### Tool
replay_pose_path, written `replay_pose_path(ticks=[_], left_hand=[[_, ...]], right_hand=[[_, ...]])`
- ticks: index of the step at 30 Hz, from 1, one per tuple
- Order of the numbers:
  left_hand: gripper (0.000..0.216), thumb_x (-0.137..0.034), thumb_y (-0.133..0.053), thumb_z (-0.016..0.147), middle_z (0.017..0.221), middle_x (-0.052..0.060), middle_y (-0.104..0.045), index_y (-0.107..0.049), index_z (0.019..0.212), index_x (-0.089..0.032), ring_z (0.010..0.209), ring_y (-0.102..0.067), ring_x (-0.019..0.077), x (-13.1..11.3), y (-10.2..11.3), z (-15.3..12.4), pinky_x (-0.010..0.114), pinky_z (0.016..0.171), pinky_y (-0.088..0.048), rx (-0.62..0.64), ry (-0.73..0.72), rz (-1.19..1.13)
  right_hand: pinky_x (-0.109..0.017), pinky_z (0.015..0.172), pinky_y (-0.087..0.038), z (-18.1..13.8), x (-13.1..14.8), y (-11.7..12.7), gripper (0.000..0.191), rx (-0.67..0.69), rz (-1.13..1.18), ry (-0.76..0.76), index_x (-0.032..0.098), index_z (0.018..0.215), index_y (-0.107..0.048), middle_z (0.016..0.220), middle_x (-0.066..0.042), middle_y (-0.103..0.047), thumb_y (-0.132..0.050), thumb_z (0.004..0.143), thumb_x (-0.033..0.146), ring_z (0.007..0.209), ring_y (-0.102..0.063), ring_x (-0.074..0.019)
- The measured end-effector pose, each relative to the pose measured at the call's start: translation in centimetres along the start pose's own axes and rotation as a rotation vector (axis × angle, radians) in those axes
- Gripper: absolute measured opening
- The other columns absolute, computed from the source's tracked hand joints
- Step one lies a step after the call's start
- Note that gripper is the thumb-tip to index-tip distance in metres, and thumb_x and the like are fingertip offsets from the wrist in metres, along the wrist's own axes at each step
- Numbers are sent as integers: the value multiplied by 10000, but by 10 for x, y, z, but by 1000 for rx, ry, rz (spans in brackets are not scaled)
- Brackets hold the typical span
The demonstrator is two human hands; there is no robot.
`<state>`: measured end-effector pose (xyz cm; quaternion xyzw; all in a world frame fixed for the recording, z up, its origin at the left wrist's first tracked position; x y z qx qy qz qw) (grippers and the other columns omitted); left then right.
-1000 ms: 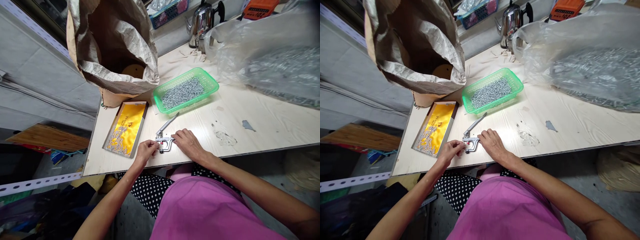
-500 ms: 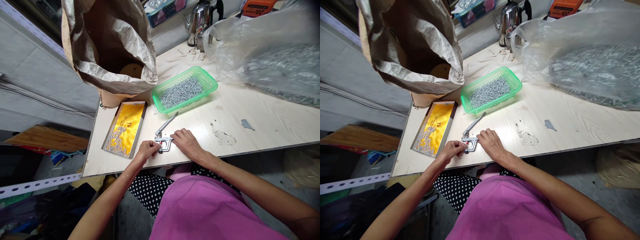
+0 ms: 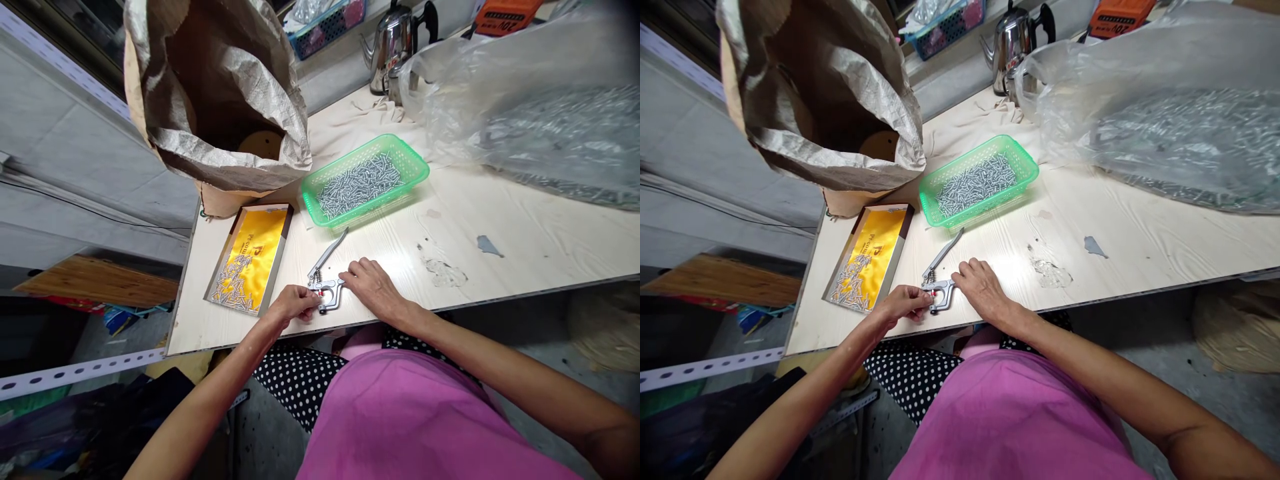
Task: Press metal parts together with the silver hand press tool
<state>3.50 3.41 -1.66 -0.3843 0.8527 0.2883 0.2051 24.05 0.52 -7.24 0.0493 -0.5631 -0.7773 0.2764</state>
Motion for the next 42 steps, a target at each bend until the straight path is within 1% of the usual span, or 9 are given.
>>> replay_pose_path(ticks=[9, 16, 22, 24, 27, 30, 35, 39, 42], left_hand=[[384, -428, -849, 654, 518, -21, -591, -643, 758, -121, 454, -534, 71, 10, -17, -14, 183, 478, -468, -81, 81, -182], [313, -338, -830, 677, 494, -15, -588, -596, 673, -130, 445, -549, 87, 11, -18, -22, 191, 459, -483, -6, 177, -100], [259, -283, -826, 668, 522, -45, -560, -626, 704, -123, 455, -529, 75, 13, -22, -27, 200, 458, -506, -58, 172, -141], [272, -296, -837, 654, 535, -46, -560, -639, 718, -120, 459, -528, 73, 13, -23, -28, 201, 458, -507, -59, 164, -147], [278, -296, -840, 650, 551, -44, -566, -636, 715, -120, 456, -519, 68, 12, -23, -28, 198, 449, -502, -48, 161, -147], [274, -288, -835, 660, 548, -44, -561, -625, 710, -120, 456, -513, 68, 11, -22, -28, 196, 442, -498, -43, 169, -140], [295, -310, -842, 660, 542, -53, -543, -621, 718, -123, 459, -512, 65, 11, -22, -28, 196, 457, -502, -33, 177, -128], [294, -313, -835, 672, 540, -55, -535, -612, 714, -125, 459, -510, 65, 12, -21, -27, 199, 467, -503, -27, 186, -113], [323, -336, -849, 653, 533, -56, -529, -610, 708, -126, 455, -504, 64, 12, -22, -26, 198, 466, -502, -20, 185, -117]], right_hand=[[-361, 714, -281, -4, 4, 6, 115, 30, -22, 42, 195, 913, -658, 876, -73, -602, -554, 932, 150, 845, -445, -234], [-367, 727, -289, -12, 12, 13, 113, 60, -30, 58, 206, 915, -666, 864, -67, -600, -568, 923, 150, 837, -456, -233], [-355, 752, -335, -14, 7, 22, 66, 120, 78, 66, 210, 889, -679, 918, -66, -620, -651, 901, 268, 861, -500, -219], [-369, 803, -374, -8, -1, 27, 228, 137, 111, 85, 212, 1008, -682, 1047, -88, -628, -714, 854, 376, 957, -524, -245], [-466, 961, -378, 7, -17, 32, 723, 129, 93, 121, 166, 1318, -552, 1364, -193, -506, -807, 728, 496, 1228, -450, -345], [-588, 1043, -316, 21, -32, 28, 996, 195, 73, 152, 128, 1418, -453, 1456, -256, -415, -838, 625, 591, 1357, -329, -429], [-682, 1066, -245, 34, -42, 20, 1075, 362, 65, 188, 142, 1424, -448, 1441, -234, -450, -807, 566, 680, 1374, -294, -468], [-673, 1081, -222, 37, -40, 25, 1057, 443, 56, 175, 135, 1429, -431, 1453, -230, -434, -770, 595, 687, 1366, -300, -462], [-647, 1076, -251, 39, -38, 30, 1014, 445, 49, 163, 132, 1406, -444, 1411, -220, -473, -777, 604, 655, 1319, -365, -435]])
Point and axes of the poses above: each hand's wrist, its own z-axis towards the middle knuckle, its own y-axis out of the back of the hand, x = y × z, the point moved 1 cm from there along z, towards the middle knuckle
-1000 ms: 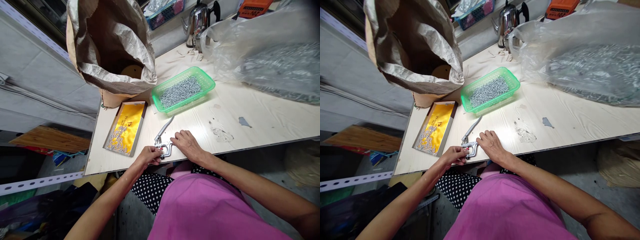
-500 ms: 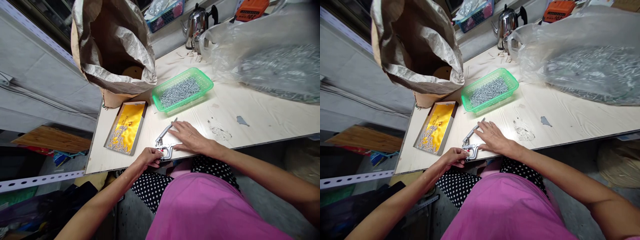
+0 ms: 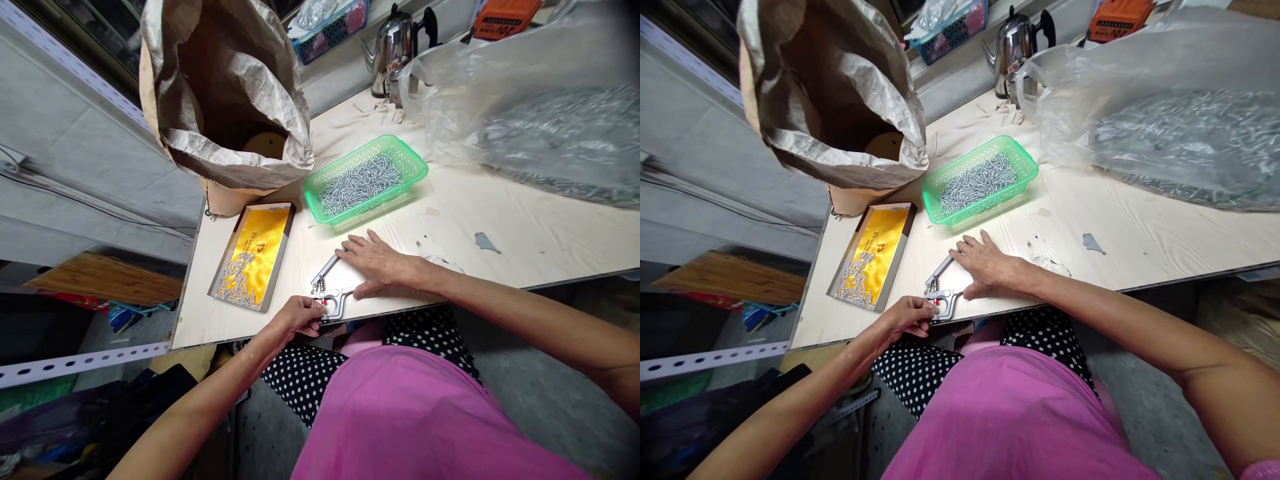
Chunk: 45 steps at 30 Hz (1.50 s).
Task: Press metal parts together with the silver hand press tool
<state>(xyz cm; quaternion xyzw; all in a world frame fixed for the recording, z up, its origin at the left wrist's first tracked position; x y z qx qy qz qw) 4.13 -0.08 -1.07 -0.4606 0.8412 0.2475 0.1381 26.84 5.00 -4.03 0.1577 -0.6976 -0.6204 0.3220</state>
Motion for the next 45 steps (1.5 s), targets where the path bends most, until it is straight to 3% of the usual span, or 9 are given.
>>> replay_pose_path(ticks=[4, 12, 18, 20, 23, 25, 30, 36, 45], left_hand=[[365, -371, -868, 619, 546, -51, -542, -609, 701, -126, 456, -505, 62, 0, 0, -1, 196, 457, -504, -2, -9, -18], [376, -384, -870, 613, 531, -55, -531, -624, 715, -118, 440, -496, 60, 2, -1, 0, 196, 437, -506, -19, -22, -31], [286, -354, -768, 753, 553, -43, -518, -597, 698, -131, 474, -502, 82, 4, -4, -4, 249, 524, -533, -57, -56, 87], [226, -335, -682, 838, 653, -8, -561, -620, 749, -138, 578, -564, 121, 5, -7, -11, 292, 614, -550, -218, -196, 326], [166, -329, -604, 907, 923, 49, -613, -643, 905, -168, 856, -625, 196, 3, -16, -21, 352, 774, -546, -512, -531, 718], [207, -338, -624, 902, 1080, 73, -606, -621, 1045, -188, 1019, -594, 235, -3, -24, -21, 380, 854, -533, -561, -708, 869], [641, -380, -722, 831, 1398, 144, -488, -432, 1357, -159, 1241, -463, 294, -28, -33, 5, 453, 1035, -447, -446, -968, 1062], [755, -402, -737, 805, 1282, 135, -549, -373, 1408, -130, 1134, -493, 303, -47, -31, 22, 442, 966, -468, -337, -927, 1221], [334, -358, -656, 873, 1069, 77, -595, -588, 1144, -176, 1018, -523, 248, -56, -30, 19, 376, 869, -477, -256, -949, 1205]], right_hand=[[-628, 1043, -297, -1, 1, 2, 916, -31, -13, 5, 101, 1305, -511, 1272, -199, -562, -789, 608, 626, 1173, -478, -393], [-536, 1001, -318, -5, 6, 2, 674, -85, -47, 9, 119, 1126, -602, 1109, -140, -616, -779, 677, 590, 1038, -508, -327], [-399, 850, -390, -11, 10, 4, 440, -81, -26, 39, 134, 985, -636, 1005, -111, -620, -768, 757, 487, 958, -513, -274], [-374, 812, -397, -12, 10, 5, 424, -78, -10, 39, 132, 987, -634, 1002, -110, -618, -770, 766, 467, 959, -511, -270], [-355, 765, -405, -14, 12, 6, 405, -71, 5, 35, 129, 986, -629, 1016, -114, -615, -773, 772, 441, 960, -509, -268], [-349, 738, -410, -14, 14, 7, 393, -76, 6, 32, 132, 991, -624, 1021, -117, -613, -769, 777, 428, 960, -509, -271], [-378, 765, -447, -15, 15, 2, 453, -90, 7, 23, 118, 1065, -611, 1041, -138, -609, -735, 797, 462, 974, -518, -286], [-414, 834, -464, -27, 6, 3, 620, -101, 50, -11, 139, 1212, -549, 1143, -148, -589, -776, 726, 450, 1009, -526, -298], [-358, 724, -423, -27, 18, 3, 213, -28, -40, -57, 131, 973, -634, 961, -120, -636, -687, 857, 301, 926, -560, -268]])
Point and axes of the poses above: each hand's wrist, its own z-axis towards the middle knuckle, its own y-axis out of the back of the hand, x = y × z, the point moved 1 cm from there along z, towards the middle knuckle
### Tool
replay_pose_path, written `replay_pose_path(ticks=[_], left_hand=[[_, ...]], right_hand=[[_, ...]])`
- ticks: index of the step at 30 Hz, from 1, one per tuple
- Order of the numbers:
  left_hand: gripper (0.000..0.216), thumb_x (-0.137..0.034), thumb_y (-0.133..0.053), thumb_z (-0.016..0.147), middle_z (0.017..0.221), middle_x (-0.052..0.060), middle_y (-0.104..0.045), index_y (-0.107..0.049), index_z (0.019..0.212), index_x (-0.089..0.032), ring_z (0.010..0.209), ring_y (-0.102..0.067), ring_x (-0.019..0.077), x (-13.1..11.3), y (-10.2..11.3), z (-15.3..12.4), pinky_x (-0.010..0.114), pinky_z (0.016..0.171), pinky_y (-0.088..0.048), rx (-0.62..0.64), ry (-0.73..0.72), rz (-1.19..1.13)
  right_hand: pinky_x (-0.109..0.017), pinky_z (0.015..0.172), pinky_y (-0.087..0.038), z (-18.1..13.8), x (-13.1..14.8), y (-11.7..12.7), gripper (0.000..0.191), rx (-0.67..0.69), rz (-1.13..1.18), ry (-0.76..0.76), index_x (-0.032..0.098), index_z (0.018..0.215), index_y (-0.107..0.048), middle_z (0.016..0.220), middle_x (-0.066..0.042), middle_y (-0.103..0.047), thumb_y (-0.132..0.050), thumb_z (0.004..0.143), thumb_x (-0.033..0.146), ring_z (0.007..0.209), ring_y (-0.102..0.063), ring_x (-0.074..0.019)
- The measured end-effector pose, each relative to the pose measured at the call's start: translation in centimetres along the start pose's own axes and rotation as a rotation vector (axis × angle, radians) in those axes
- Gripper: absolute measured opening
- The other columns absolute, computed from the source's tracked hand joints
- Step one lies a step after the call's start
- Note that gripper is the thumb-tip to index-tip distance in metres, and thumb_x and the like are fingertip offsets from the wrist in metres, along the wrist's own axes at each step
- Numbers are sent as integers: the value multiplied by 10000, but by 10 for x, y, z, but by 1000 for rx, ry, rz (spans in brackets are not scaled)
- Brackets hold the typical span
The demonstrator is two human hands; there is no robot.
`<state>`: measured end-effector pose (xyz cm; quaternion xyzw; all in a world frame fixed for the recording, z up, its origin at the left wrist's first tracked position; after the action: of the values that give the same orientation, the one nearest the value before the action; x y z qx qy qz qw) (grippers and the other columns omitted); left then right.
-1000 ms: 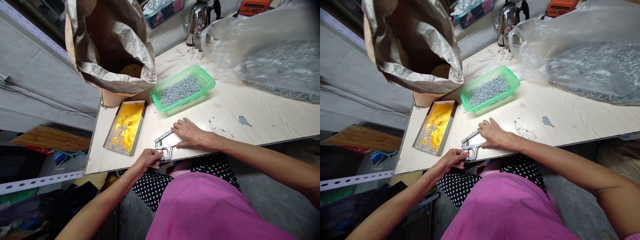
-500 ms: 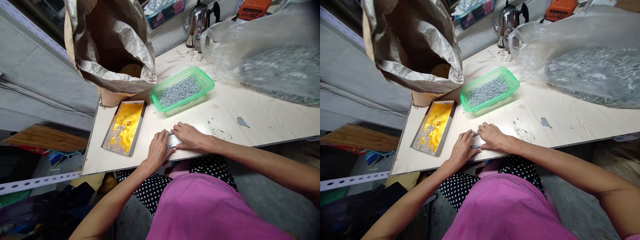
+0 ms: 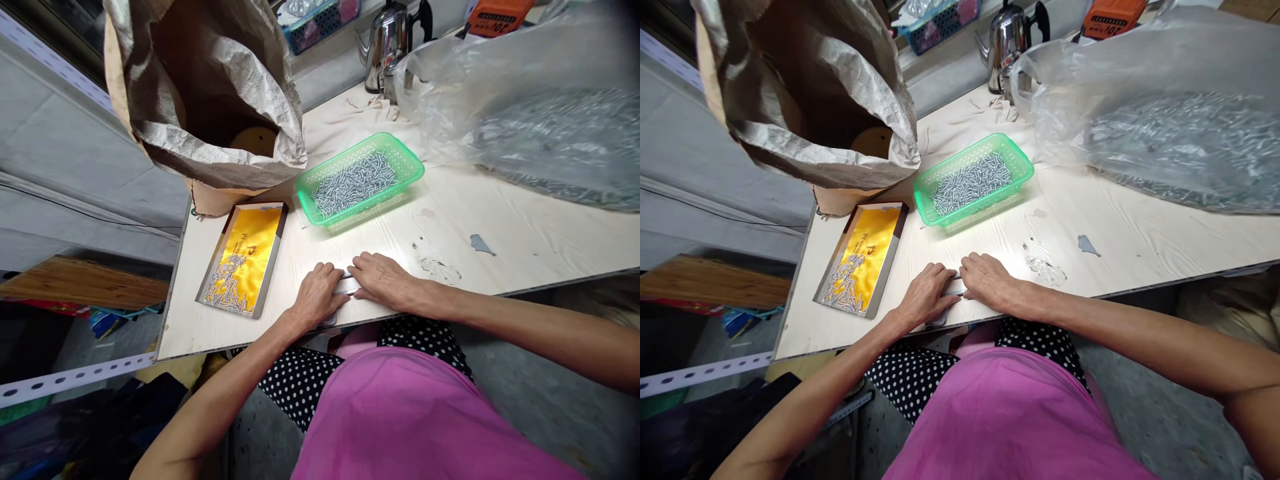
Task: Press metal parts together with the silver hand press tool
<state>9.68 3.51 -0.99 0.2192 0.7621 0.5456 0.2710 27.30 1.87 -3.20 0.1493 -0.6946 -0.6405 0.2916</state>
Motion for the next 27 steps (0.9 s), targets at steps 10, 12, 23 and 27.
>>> replay_pose_path(ticks=[10, 12, 23, 27], left_hand=[[217, -317, -667, 873, 1009, 63, -624, -638, 1050, -196, 1003, -541, 241, -4, -1, -3, 375, 861, -484, -7, 42, -65], [397, -351, -697, 850, 1095, 77, -620, -588, 1197, -194, 1050, -542, 254, -3, -3, -6, 397, 898, -492, -52, 59, -52], [589, -484, -525, 946, 1508, 145, -440, -415, 1424, -157, 1472, -262, 310, -50, -57, -43, 542, 1168, -310, -280, -82, -195], [554, -511, -531, 938, 1469, 131, -495, -466, 1387, -193, 1446, -332, 288, -49, -60, -41, 552, 1173, -294, -278, -62, -283]], right_hand=[[-352, 712, -382, -9, 13, -9, 76, -19, -23, -24, 146, 946, -641, 927, -107, -640, -580, 914, 179, 880, -555, -248], [-358, 736, -391, -7, 3, -2, 285, -35, 3, -31, 123, 1064, -629, 1012, -130, -633, -680, 871, 326, 937, -545, -275], [-338, 759, -329, 21, -30, -6, 181, -104, 34, -8, 143, 952, -674, 980, -110, -640, -534, 957, 259, 933, -513, -241], [-356, 760, -280, 47, -43, -6, 176, -165, -11, -16, 182, 916, -679, 961, -83, -668, -564, 948, 311, 948, -502, -247]])
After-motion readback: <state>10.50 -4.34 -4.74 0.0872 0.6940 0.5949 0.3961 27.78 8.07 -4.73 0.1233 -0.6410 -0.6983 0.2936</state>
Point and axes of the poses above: each hand's wrist, its own z-axis towards the middle knuckle, its own y-axis out of the back of the hand, x = y × z, the point moved 1 cm from there along z, towards the middle knuckle
